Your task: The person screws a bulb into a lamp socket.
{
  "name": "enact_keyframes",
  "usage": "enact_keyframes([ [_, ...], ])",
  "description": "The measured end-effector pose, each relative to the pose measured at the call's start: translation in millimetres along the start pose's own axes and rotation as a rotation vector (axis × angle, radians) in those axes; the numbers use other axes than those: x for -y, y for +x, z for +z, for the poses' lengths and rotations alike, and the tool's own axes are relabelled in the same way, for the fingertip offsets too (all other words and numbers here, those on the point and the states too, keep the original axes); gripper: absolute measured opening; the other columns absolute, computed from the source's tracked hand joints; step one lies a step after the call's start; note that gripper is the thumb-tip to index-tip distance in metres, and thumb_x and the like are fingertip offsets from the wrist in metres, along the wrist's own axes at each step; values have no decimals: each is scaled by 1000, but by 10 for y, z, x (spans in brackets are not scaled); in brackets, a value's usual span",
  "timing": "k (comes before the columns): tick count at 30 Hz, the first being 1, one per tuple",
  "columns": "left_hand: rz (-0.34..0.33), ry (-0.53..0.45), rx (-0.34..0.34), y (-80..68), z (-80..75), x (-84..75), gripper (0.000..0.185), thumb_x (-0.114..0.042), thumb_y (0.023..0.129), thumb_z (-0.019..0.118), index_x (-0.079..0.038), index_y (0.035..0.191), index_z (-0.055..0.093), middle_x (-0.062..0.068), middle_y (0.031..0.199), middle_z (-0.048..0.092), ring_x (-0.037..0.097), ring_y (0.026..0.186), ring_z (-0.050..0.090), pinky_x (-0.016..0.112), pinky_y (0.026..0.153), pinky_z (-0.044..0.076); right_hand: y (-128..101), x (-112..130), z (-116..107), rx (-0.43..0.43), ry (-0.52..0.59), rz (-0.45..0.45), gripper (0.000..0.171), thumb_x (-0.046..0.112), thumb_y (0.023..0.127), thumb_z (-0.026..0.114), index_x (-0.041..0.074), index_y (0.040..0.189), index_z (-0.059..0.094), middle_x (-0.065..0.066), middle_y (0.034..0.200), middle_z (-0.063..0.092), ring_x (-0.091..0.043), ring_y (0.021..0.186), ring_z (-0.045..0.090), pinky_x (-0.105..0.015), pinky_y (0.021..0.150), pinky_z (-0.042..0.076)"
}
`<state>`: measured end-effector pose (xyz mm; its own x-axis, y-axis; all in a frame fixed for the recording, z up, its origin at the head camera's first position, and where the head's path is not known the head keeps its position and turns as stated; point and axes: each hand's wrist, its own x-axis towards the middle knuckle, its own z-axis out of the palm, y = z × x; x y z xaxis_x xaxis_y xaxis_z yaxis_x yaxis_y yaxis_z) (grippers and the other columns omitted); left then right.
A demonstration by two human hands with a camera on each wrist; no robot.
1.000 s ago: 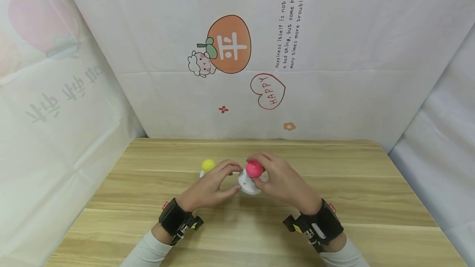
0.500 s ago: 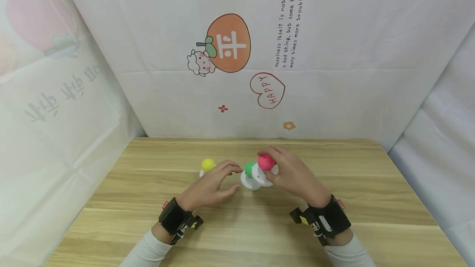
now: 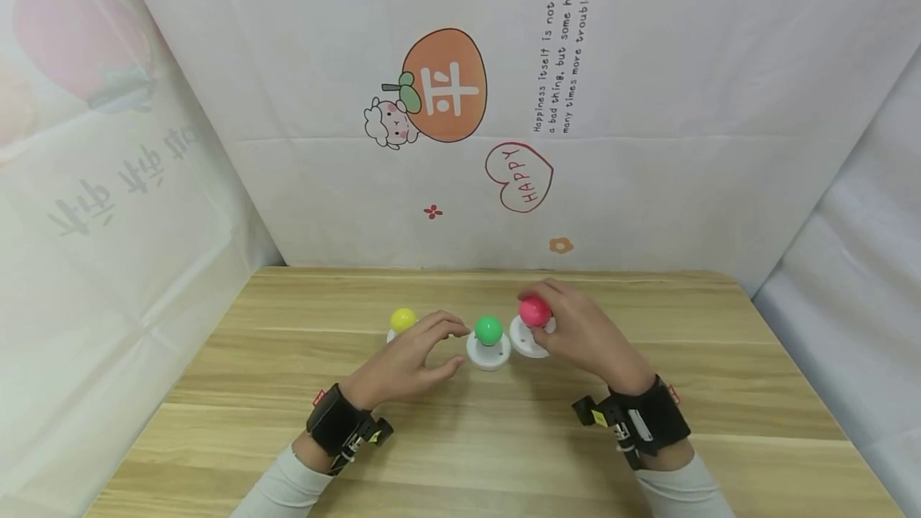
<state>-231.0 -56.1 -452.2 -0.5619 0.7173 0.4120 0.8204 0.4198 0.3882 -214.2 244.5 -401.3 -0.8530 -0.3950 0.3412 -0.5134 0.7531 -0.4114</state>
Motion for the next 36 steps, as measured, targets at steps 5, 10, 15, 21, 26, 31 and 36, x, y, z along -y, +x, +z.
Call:
enact_keyframes([
  [5,4,-6,-6,-3,-9,-10,37,-24,102,72,-6,134,65,4,133,64,16,126,63,27,110,53,3,-72,19,34,-12,42,48,-4,82,84,2,127,69,-19,127,72,-37,114,70,-54,94,62],
  [10,6,-12,-7,-2,-15,-11,36,-23,102,72,-6,133,65,3,133,65,15,126,63,26,110,53,6,-163,43,73,-13,78,46,-3,83,83,2,126,69,-19,127,72,-38,115,69,-55,96,61],
  [15,5,-17,-6,-3,-12,-4,35,-22,102,72,-8,133,65,2,131,65,14,124,64,25,108,54,12,-273,72,111,-9,122,45,-3,82,84,2,125,69,-19,126,72,-37,115,69,-55,97,61],
  [21,13,-19,-11,-8,-3,5,34,-21,102,72,-8,132,65,1,130,67,12,120,66,24,106,55,13,-381,98,166,15,183,45,-3,82,84,1,124,69,-17,121,72,-34,110,68,-54,95,61],
  [26,18,-19,-8,-8,4,13,31,-20,102,72,-8,130,66,2,128,68,12,120,67,23,105,55,16,-442,111,203,25,211,42,-1,83,84,0,122,69,-15,117,72,-30,105,66,-51,92,62],
  [31,14,-17,3,-10,7,17,26,-20,103,71,-9,127,69,1,127,68,12,121,67,22,105,55,8,-471,113,215,21,213,41,0,82,85,0,120,70,-15,116,72,-30,105,66,-51,90,61],
  [36,21,-14,4,-16,9,11,24,-20,103,71,-11,126,70,0,126,69,12,119,67,21,104,55,3,-497,114,225,13,216,40,1,81,87,1,117,70,-15,115,72,-31,104,66,-51,89,62],
])
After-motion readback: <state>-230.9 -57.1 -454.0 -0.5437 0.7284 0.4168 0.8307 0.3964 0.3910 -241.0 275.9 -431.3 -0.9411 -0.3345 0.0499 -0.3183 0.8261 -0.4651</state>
